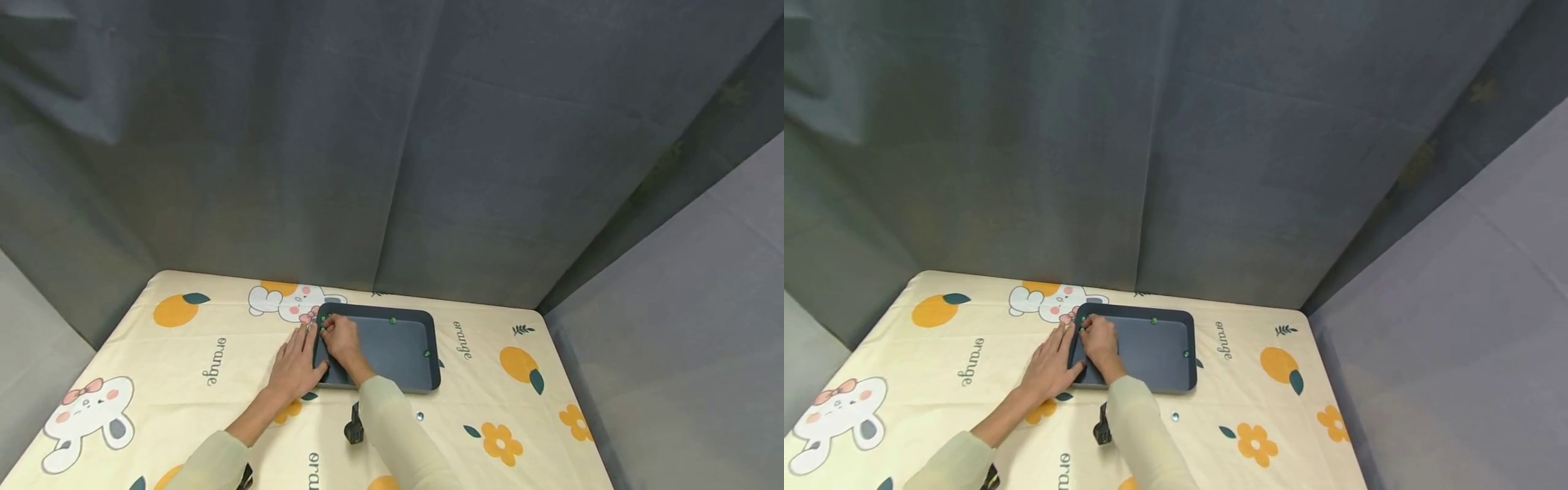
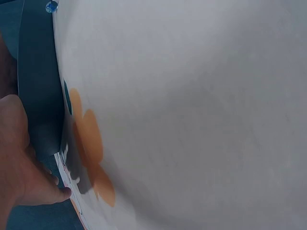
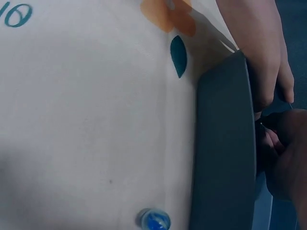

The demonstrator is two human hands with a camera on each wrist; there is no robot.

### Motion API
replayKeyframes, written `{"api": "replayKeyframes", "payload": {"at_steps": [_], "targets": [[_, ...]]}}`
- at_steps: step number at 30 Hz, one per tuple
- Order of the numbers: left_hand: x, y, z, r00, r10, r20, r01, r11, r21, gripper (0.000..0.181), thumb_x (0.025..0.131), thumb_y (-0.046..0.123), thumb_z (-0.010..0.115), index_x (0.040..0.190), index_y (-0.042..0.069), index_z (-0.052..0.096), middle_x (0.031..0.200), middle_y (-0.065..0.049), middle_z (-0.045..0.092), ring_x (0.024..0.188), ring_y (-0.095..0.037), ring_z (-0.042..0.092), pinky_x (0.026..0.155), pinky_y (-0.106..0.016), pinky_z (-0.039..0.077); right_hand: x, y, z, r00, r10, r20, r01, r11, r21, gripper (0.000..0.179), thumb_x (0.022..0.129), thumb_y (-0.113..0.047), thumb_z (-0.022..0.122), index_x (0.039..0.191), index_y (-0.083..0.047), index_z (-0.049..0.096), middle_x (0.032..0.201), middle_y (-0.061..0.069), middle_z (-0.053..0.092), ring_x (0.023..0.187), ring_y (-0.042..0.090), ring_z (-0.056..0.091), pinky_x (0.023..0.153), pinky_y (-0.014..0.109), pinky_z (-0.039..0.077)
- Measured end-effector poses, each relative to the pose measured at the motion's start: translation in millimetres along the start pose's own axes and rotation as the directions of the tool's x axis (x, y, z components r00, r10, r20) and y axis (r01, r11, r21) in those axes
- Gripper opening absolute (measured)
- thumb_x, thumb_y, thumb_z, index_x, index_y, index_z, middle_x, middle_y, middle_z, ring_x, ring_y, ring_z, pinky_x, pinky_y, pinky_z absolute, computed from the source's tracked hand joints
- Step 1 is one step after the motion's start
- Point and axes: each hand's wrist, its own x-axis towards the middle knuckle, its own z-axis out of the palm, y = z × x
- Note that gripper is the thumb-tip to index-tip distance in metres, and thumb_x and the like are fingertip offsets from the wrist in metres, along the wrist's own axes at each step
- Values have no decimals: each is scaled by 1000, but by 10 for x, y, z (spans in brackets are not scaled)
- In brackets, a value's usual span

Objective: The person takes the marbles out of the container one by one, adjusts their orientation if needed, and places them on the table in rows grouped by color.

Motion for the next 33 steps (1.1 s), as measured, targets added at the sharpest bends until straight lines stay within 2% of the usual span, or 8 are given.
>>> {"api": "replayKeyframes", "payload": {"at_steps": [10,19,28,33], "targets": [[-1,-3,16,1000,-5,6,5,1000,-3,87,95,39,65,157,-1,20,161,-27,18,146,-44,20,113,-62,23,-45,49,-28,1000,-18,10,18,999,39,7,87,-12,77,90,-10,72,72,-7,68,67,5,63,66,27,54],[0,2,24,1000,-7,-1,7,1000,-5,87,95,39,64,157,-2,19,161,-27,18,146,-44,20,113,-63,22,-113,100,-129,999,-47,-3,47,994,99,8,83,-5,77,87,-8,71,69,-7,65,62,3,59,61,23,51],[7,7,26,1000,-5,5,5,1000,2,88,95,39,64,157,-3,18,160,-28,18,146,-44,19,113,-62,22,-228,212,-217,1000,-25,-11,27,982,185,7,84,-4,78,88,-8,74,72,-7,67,63,1,59,62,21,51],[13,4,18,1000,-13,12,13,1000,8,89,95,40,65,157,-2,17,161,-27,17,147,-44,19,114,-62,21,-273,237,-321,999,-50,-11,51,977,207,6,84,-5,79,88,-7,75,74,-4,70,64,2,62,64,21,52]]}}
